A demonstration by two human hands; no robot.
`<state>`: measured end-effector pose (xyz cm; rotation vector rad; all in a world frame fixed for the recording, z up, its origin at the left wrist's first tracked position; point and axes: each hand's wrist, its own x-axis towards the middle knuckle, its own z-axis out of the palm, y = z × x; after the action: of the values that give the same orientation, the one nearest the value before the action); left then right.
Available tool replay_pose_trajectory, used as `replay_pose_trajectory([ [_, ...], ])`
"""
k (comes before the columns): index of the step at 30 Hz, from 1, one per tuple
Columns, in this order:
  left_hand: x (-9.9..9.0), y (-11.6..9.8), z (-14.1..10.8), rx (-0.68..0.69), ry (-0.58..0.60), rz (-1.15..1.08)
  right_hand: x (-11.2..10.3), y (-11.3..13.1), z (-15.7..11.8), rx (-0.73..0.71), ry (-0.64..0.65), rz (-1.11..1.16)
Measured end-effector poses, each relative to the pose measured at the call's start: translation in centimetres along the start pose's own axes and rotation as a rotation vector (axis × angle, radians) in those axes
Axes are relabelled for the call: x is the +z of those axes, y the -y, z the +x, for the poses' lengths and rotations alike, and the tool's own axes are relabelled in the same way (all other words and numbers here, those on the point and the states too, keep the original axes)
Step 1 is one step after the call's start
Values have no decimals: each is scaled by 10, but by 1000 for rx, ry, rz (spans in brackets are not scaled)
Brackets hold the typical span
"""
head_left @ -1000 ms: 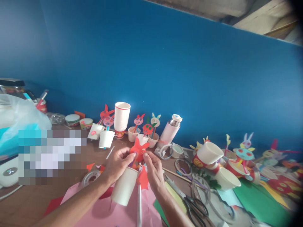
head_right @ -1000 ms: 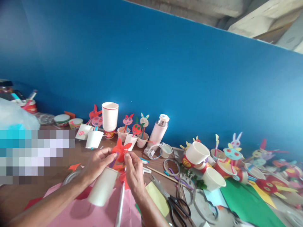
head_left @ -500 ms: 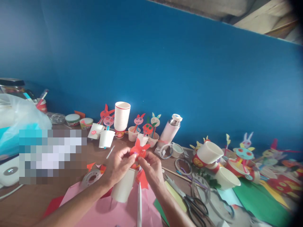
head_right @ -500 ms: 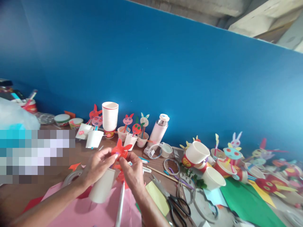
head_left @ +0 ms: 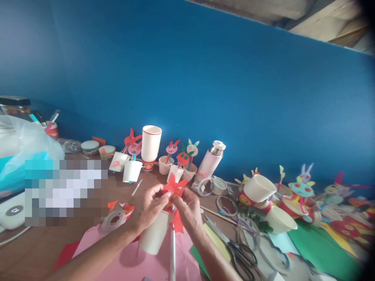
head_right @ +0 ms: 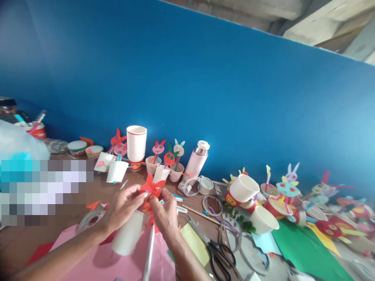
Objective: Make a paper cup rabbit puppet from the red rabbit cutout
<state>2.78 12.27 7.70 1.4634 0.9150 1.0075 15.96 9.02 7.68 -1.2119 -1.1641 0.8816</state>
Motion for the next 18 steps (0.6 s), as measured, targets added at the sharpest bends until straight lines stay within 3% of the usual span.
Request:
replay_pose_trajectory([
  [6, -1, 4, 1, 12, 26, -20, -1, 5, -1, -8, 18, 27],
  [18, 4, 11, -1, -30, 75, -160, -2, 2, -3, -109, -63, -228],
])
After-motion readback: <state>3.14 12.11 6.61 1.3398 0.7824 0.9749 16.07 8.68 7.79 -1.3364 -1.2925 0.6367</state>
